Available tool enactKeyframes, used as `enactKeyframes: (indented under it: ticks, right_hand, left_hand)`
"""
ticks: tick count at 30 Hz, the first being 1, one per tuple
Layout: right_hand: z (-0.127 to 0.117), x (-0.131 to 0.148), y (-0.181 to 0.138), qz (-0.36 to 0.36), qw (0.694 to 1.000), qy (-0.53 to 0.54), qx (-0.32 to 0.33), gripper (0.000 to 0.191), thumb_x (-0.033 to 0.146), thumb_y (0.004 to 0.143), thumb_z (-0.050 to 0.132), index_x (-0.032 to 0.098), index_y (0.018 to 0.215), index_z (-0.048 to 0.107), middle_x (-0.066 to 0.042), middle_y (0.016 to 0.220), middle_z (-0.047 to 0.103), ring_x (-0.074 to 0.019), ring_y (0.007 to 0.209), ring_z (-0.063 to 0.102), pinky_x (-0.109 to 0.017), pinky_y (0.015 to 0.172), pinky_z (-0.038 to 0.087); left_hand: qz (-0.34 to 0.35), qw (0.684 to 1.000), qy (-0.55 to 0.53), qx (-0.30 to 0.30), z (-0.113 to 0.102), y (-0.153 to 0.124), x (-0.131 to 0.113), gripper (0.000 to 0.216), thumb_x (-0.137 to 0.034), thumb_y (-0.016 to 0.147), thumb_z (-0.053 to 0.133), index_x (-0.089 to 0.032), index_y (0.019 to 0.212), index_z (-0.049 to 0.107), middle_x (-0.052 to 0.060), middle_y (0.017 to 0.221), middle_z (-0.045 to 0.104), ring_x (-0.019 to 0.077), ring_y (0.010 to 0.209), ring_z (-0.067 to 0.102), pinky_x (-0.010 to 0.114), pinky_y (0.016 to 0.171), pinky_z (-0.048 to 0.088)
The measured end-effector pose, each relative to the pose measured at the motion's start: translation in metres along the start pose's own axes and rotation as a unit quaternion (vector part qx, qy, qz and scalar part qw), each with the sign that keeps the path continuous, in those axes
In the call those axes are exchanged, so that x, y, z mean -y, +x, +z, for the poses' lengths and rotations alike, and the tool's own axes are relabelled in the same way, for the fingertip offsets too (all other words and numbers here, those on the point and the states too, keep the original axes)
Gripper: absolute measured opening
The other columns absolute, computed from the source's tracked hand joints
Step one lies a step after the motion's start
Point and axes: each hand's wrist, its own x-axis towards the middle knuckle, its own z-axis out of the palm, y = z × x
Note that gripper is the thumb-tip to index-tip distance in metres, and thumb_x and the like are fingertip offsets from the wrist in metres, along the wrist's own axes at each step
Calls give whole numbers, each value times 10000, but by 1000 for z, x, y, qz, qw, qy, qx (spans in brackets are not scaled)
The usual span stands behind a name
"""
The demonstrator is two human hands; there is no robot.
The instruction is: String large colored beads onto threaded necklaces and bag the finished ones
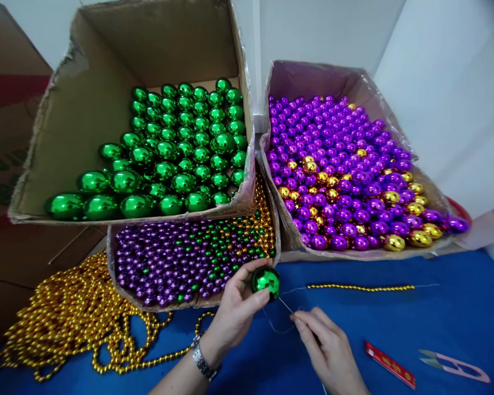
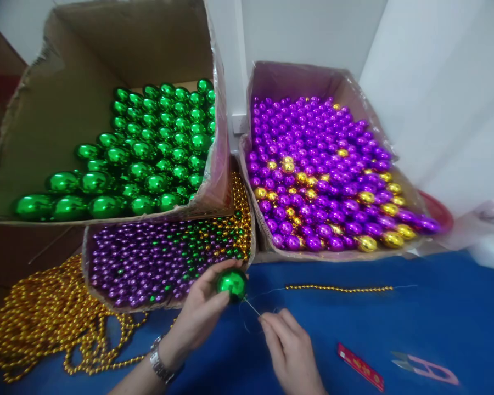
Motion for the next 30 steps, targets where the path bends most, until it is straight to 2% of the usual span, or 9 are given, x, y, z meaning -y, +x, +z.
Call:
enactKeyframes:
  ticks: [12,16,19,23,27,30]
  right_hand:
    - [0,-2,0,-13,1000,4,-3,249,254,967,378,213,1029,616,-59,839,606,-159,750,608,-232,662,486]
    - [1,2,2,-4,1000,3,-5,255,272,966,380,219,1001,627,-50,812,607,-159,730,608,-235,653,486]
    - [3,4,4,26,999,39,-4,229,304,955,413,217,969,625,-35,792,618,-145,678,619,-209,605,501]
    - [5,5,6,83,991,100,9,218,350,939,450,203,892,603,-3,727,611,-111,568,615,-160,511,495]
    - [3,6,7,55,993,90,44,227,300,963,399,212,970,608,-28,848,615,-123,699,639,-189,643,513]
    - [3,5,7,6,998,56,34,244,266,965,391,222,1067,608,-55,914,616,-143,799,636,-214,708,513]
  left_hand:
    - [4,1000,7,13,0,-1,1,469,-226,761,685,-185,1206,544,129,1249,536,266,1081,529,359,899,429]
    - [-24,999,2,24,3,-3,4,485,-235,741,706,-198,1200,556,125,1246,543,262,1048,544,346,854,450]
    - [-39,999,4,36,5,-4,6,489,-230,727,720,-206,1191,567,116,1240,548,244,1020,549,323,827,454]
    - [-33,999,-4,21,5,-5,9,469,-238,728,718,-209,1176,580,109,1236,547,231,1009,543,314,831,446]
    - [-32,999,-20,-2,4,-5,11,441,-231,746,698,-203,1171,582,115,1253,529,219,993,540,308,818,442]
    - [-51,998,-37,-5,3,-4,10,420,-226,767,676,-208,1174,576,117,1260,522,215,979,545,299,780,445]
